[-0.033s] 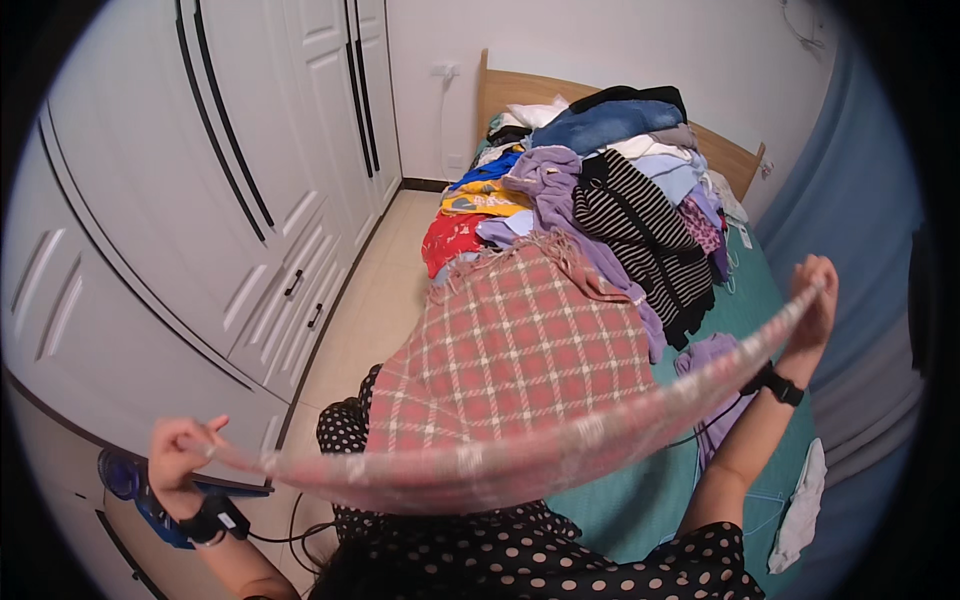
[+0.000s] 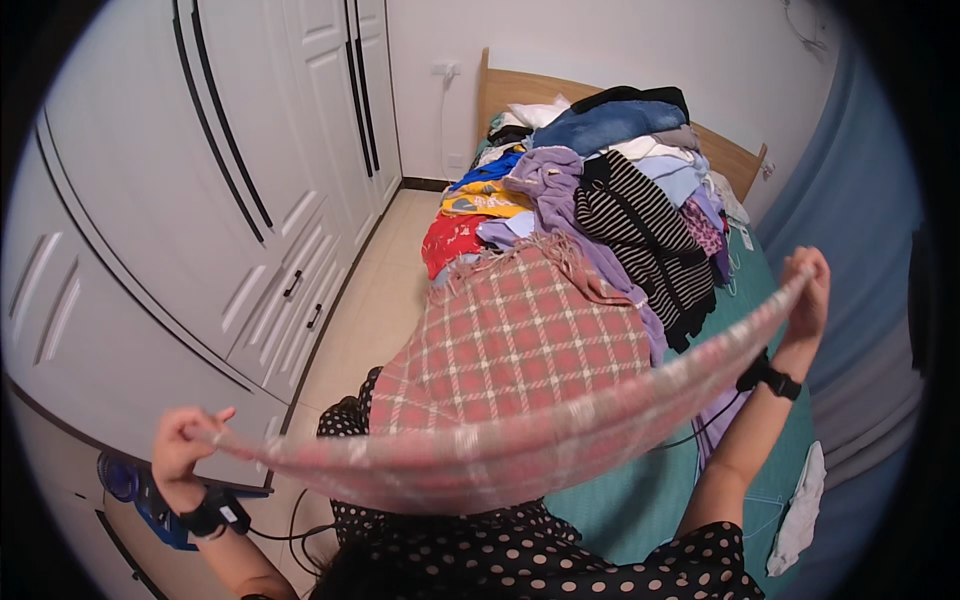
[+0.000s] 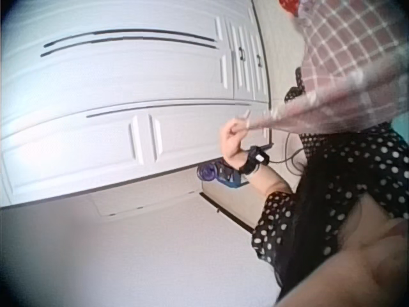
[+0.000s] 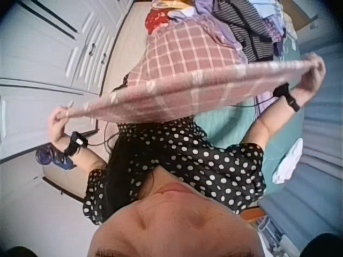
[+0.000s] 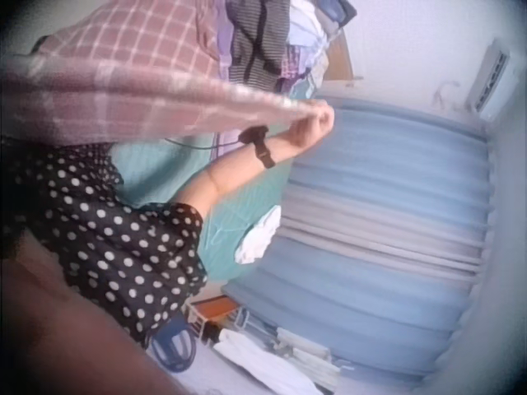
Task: Folding various items of clothing including pants, a scarf, and a pajama top on a bed.
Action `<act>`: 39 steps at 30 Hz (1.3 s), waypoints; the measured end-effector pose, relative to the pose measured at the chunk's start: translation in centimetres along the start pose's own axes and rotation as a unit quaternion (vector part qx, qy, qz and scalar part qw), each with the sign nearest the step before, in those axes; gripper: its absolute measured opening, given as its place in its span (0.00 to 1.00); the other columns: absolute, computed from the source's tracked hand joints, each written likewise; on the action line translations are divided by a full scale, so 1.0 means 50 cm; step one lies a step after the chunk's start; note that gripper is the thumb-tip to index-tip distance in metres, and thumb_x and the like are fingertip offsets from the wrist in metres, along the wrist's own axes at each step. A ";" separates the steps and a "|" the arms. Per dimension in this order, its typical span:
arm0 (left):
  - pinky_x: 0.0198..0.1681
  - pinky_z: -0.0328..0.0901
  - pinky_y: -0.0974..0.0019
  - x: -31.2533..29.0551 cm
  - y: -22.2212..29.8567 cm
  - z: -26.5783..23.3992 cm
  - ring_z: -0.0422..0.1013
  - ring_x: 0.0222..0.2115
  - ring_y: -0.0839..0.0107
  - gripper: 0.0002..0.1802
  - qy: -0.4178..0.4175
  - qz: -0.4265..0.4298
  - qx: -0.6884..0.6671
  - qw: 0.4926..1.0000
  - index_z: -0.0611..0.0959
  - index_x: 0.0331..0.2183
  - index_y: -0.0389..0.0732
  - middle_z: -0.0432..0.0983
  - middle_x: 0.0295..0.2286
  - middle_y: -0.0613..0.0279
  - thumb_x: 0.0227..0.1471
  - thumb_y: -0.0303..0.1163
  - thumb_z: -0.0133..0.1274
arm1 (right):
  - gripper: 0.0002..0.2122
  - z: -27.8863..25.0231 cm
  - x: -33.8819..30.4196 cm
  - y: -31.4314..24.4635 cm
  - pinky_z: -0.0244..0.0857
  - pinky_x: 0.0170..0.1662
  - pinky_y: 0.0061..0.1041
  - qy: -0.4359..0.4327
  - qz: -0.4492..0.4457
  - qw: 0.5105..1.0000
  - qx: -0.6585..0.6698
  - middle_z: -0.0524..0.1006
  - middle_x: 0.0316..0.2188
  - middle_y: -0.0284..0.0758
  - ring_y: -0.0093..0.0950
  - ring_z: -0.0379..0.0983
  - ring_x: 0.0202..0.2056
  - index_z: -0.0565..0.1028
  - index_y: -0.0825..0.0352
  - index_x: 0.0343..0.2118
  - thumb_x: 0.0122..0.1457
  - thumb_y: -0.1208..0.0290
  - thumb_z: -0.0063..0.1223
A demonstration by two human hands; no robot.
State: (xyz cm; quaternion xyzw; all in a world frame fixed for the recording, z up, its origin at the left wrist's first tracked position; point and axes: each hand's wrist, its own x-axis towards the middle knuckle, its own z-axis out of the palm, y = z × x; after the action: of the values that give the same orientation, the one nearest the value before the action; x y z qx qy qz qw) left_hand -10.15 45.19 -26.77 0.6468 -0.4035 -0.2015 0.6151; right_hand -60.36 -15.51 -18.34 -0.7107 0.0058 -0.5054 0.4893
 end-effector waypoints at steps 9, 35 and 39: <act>0.37 0.71 0.67 0.407 -0.228 0.043 0.78 0.31 0.58 0.17 0.017 -0.239 -0.102 0.966 0.72 0.44 0.22 0.74 0.39 0.47 0.51 0.19 0.45 | 0.06 0.122 0.299 0.401 0.63 0.34 0.16 -0.034 0.283 0.953 -0.101 0.75 0.28 0.25 0.17 0.69 0.29 0.75 0.68 0.36 0.58 0.71 0.52; 0.57 0.46 0.36 0.163 -0.483 0.342 0.45 0.61 0.46 0.37 -0.350 0.041 0.473 0.807 0.62 0.57 0.38 0.50 0.59 0.48 0.43 0.26 0.52 | 0.21 0.111 -0.534 0.476 0.68 0.38 0.27 0.247 0.619 0.715 -0.211 0.76 0.36 0.34 0.29 0.73 0.38 0.70 0.68 0.47 0.55 0.60 0.57; 0.58 0.49 0.41 0.147 -0.513 0.331 0.48 0.60 0.48 0.35 -0.316 0.068 0.504 0.801 0.63 0.55 0.34 0.54 0.57 0.47 0.41 0.17 0.46 | 0.20 0.093 -0.519 0.521 0.66 0.35 0.28 0.337 0.671 0.661 0.001 0.76 0.30 0.31 0.26 0.72 0.33 0.73 0.61 0.39 0.51 0.51 0.59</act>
State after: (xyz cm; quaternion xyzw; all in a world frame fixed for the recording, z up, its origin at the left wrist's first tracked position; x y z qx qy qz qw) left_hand -11.27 26.95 -52.30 0.7370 -0.6629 -0.1205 0.0536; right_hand -57.00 -12.82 -55.17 -0.2948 0.6449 -0.2446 0.6613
